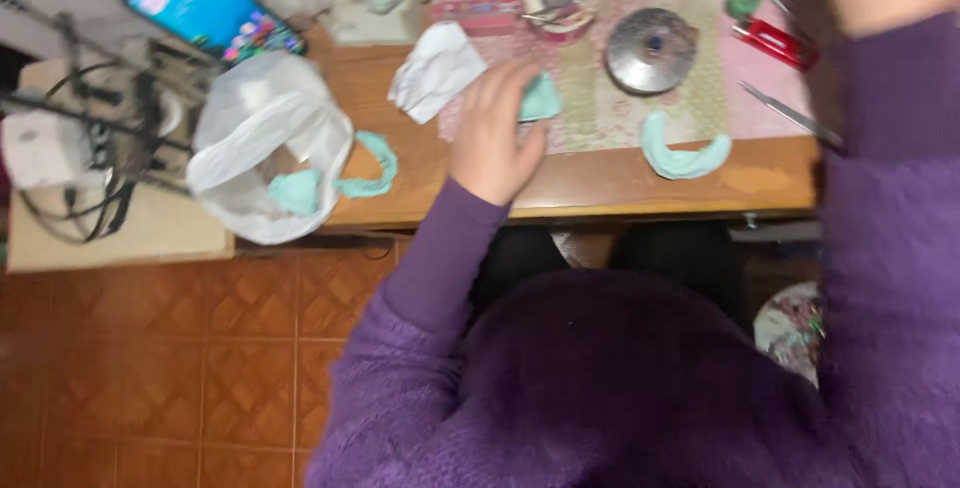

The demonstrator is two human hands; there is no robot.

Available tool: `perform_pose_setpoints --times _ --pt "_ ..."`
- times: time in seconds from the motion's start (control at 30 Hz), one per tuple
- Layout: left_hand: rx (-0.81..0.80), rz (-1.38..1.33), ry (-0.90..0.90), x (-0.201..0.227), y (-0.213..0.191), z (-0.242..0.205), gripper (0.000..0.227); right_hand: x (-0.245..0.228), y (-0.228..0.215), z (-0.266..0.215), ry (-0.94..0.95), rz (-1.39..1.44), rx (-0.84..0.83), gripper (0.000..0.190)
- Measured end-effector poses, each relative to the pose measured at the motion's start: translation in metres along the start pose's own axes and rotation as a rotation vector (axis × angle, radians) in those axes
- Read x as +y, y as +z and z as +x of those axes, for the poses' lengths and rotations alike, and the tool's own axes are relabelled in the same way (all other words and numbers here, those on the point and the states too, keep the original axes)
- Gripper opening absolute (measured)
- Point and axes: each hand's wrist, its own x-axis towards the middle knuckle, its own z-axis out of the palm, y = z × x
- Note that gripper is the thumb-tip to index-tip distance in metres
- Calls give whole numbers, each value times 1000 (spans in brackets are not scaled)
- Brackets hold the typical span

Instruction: The person trims a light blue dental mold using metal shears over a trash bin, then uses a pink sanding block to smooth the edges of the mold on a workbench.

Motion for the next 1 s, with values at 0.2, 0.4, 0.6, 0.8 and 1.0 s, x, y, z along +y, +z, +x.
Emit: perform_pose_setpoints --times 0.2,0.4,0.6,0.8,1.0 --pt "127 -38 105 50 -2 -13 31 -97 -226 22 716 1759 -209 28" --pt "-87 -758 -223 82 -5 -24 21 -169 -322 13 728 1970 -381 27" --pt "-291 -500 -4 65 -23 -20 14 -163 -301 -14 689 1970 -416 52" --pt "-408 -494 -44 57 -18 -23 11 -156 -295 -15 623 1938 -528 29" --pt "-408 -422 -191 52 -31 -7 14 -128 -253 9 868 1897 -242 24"
